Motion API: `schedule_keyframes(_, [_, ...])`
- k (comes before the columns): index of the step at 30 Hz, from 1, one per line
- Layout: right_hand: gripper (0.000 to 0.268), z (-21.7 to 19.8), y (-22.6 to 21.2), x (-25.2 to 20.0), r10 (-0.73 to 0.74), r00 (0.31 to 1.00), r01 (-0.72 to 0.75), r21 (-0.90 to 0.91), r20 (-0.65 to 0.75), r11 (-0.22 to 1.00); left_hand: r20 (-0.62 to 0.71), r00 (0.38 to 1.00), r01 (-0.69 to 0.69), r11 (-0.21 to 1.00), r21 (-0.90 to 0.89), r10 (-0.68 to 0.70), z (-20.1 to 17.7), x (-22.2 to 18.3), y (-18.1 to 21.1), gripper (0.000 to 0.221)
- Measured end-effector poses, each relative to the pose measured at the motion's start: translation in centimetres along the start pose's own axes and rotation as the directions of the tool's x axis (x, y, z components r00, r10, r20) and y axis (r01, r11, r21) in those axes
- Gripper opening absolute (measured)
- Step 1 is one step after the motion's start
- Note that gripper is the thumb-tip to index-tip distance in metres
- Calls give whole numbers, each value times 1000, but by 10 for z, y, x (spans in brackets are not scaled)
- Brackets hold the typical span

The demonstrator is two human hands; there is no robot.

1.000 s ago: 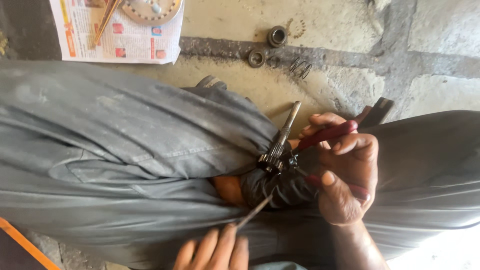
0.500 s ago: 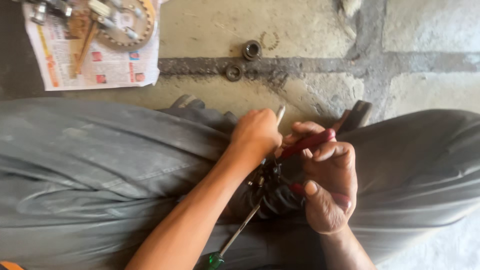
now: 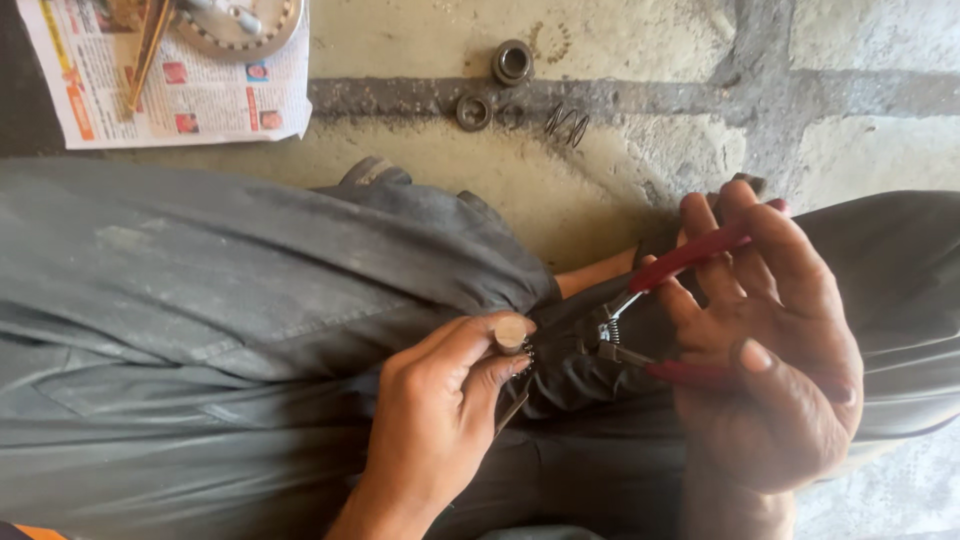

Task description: The person sits on the floor and uses pliers and a screwdriver to manipulate a small metal spring and cylindrical component. The person repeatedly compresses and adjusts the spring around the cylinder, occasionally switching tools.

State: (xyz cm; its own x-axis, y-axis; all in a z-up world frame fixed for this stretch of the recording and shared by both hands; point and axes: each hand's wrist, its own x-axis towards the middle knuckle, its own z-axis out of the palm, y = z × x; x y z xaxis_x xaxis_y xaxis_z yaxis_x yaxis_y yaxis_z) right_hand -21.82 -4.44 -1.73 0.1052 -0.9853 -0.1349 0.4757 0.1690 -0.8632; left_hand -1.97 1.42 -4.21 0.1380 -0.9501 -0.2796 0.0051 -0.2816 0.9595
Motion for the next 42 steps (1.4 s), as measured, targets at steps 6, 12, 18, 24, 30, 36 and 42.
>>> schedule_keyframes(6, [63,0,10,-6,20,998,-18,-37,61,999,8,999,-35,999,-26,35,2,-9,-10,27])
schedule_keyframes(12, [67,-3,20,-7,83,994,-82,-20,68,996,18,1000,-8,991,133,6,0,-12,-10,22])
schedule_keyframes(18, [67,0,20,-2,106,992,-106,-5,66,994,47,997,-61,993,104,57,-5,-11,-10,22])
schedule_keyframes(24, [66,2,21,-1,124,990,-123,-18,62,992,93,995,-34,989,143,21,-4,-12,-10,19])
schedule_keyframes(30, [65,-3,21,0,135,989,-134,-21,55,991,96,995,-43,988,147,29,-1,-9,-10,23])
schedule_keyframes(36, [61,-6,25,2,129,991,-127,-58,26,990,118,992,-55,989,141,38,0,-8,-9,28])
schedule_keyframes(42, [56,-8,37,9,96,993,-100,-61,-71,993,137,988,-99,984,149,79,0,-8,-10,30])
